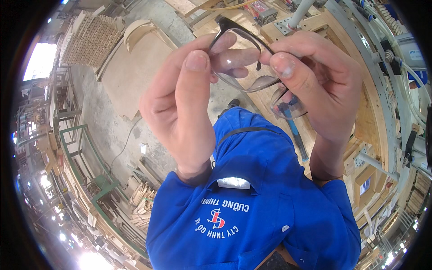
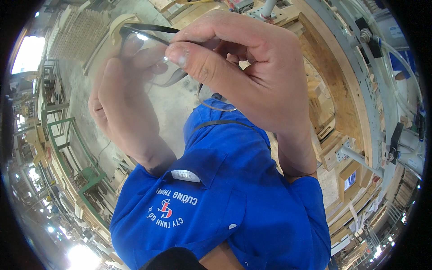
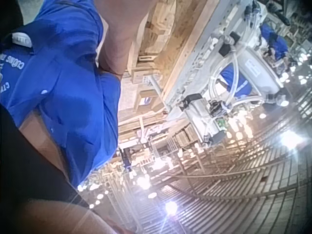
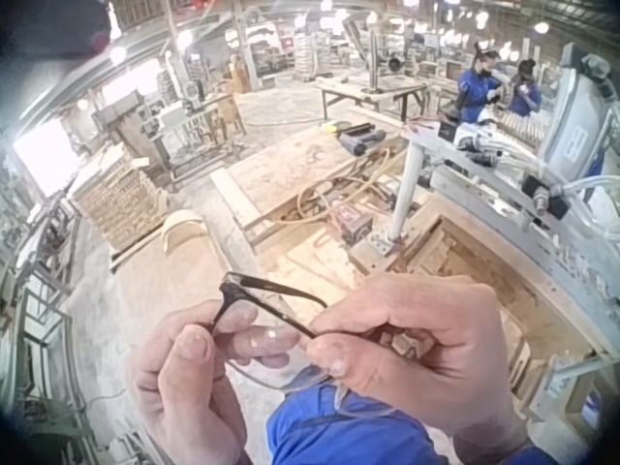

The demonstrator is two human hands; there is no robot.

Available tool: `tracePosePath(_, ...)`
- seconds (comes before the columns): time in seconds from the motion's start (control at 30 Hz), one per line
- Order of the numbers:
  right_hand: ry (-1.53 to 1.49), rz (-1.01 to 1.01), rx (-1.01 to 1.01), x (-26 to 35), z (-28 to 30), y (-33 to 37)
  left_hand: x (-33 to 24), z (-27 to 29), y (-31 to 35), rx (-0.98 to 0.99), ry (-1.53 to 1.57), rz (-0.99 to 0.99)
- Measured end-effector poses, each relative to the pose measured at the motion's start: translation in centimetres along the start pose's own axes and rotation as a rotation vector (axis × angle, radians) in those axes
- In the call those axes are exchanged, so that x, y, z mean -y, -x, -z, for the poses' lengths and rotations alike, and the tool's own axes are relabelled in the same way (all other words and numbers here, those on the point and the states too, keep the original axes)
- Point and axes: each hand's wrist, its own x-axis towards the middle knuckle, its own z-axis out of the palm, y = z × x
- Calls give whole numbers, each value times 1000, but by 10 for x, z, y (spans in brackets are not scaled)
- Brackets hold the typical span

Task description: The person removes eyeglasses, then picks up curved wooden pieces and places them into a shaping jig. Using a hammer, the person taps the wood to conform it to the jig's profile, repeating this process for several pieces.

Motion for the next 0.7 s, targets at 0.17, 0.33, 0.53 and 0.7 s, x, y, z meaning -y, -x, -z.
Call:
tracePosePath(0.17, -17, -13, -9, 2, -1, 1, 6, 1, 0, 30, 35, -180)
tracePosePath(0.33, -10, 14, -17, 3, -2, 0, 10, -2, -1, 21, 121, -297)
tracePosePath(0.53, -139, -103, 70, -1, -5, 3, 14, 6, -1, 106, 31, -246)
tracePosePath(0.7, -147, -154, 118, 1, -7, 4, 16, 6, -3, 117, -114, -264)
